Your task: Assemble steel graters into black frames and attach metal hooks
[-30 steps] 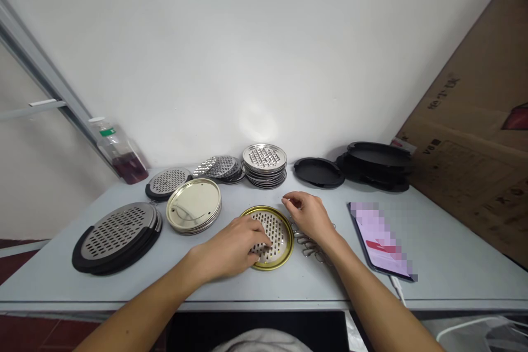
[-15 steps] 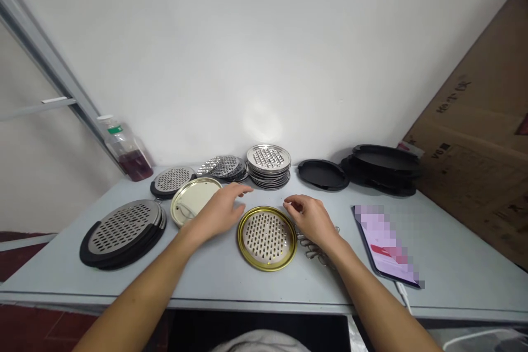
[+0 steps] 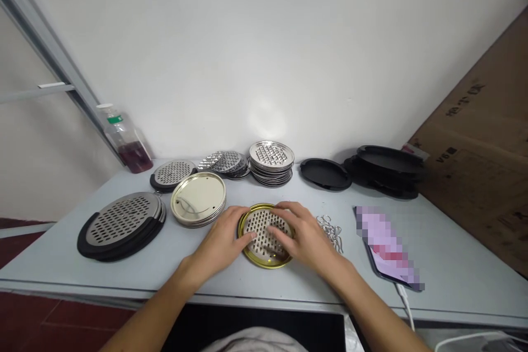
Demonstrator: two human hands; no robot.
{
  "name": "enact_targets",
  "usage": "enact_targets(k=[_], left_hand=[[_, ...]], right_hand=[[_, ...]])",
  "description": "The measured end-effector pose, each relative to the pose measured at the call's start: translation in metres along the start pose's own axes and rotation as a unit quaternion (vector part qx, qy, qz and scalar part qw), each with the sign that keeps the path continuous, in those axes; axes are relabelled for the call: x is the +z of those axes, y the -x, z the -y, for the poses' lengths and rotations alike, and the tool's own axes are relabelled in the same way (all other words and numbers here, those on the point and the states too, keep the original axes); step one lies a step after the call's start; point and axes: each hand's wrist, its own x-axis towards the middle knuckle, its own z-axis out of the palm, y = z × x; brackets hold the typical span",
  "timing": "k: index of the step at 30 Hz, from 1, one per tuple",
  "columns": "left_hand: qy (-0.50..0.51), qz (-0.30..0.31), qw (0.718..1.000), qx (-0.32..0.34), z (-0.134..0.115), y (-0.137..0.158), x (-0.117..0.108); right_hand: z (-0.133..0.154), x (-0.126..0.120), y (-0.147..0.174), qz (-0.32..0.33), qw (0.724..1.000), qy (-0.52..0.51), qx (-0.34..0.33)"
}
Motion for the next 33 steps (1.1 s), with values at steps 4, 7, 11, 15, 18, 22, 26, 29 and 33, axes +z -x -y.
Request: enact_targets(k=[4, 7, 11, 15, 18, 22, 26, 29, 33], left_hand=[[-0.047, -0.036, 0.998, 0.012, 0.001, 0.009, 0.009], [-0.071, -0.048, 0.996, 0.014, 0.004, 0.011, 0.014], [-0.083, -0.056, 0.995, 0.005, 0.006, 0.011, 0.017], [-0.092, -0.061, 0.994, -0.001, 0.008, 0.009, 0.019], [-0.103, -0.061, 0.993, -0.002, 0.011, 0.008, 0.021], [-0.097, -0.061, 0.993, -0.002, 0.014, 0.008, 0.022], [-0.093, -0.059, 0.994, 0.005, 0.016, 0.008, 0.021], [-0.092, -0.052, 0.994, 0.007, 0.016, 0.007, 0.019], [-0.088, -0.044, 0.995, 0.009, 0.015, 0.005, 0.017]], right_hand=[[0.009, 0.014, 0.012, 0.05, 0.998, 0.028, -0.037], [0.01, 0.017, 0.013, 0.072, 0.996, 0.039, -0.03], [0.009, 0.015, 0.01, 0.071, 0.996, 0.038, -0.032], [0.009, 0.015, 0.01, 0.069, 0.996, 0.028, -0.043], [0.011, 0.015, 0.011, 0.065, 0.997, 0.021, -0.047], [0.011, 0.014, 0.01, 0.078, 0.996, 0.015, -0.047], [0.011, 0.015, 0.011, 0.103, 0.994, 0.009, -0.047], [0.011, 0.016, 0.011, 0.1, 0.994, 0.002, -0.05], [0.013, 0.016, 0.011, 0.096, 0.994, 0.005, -0.052]])
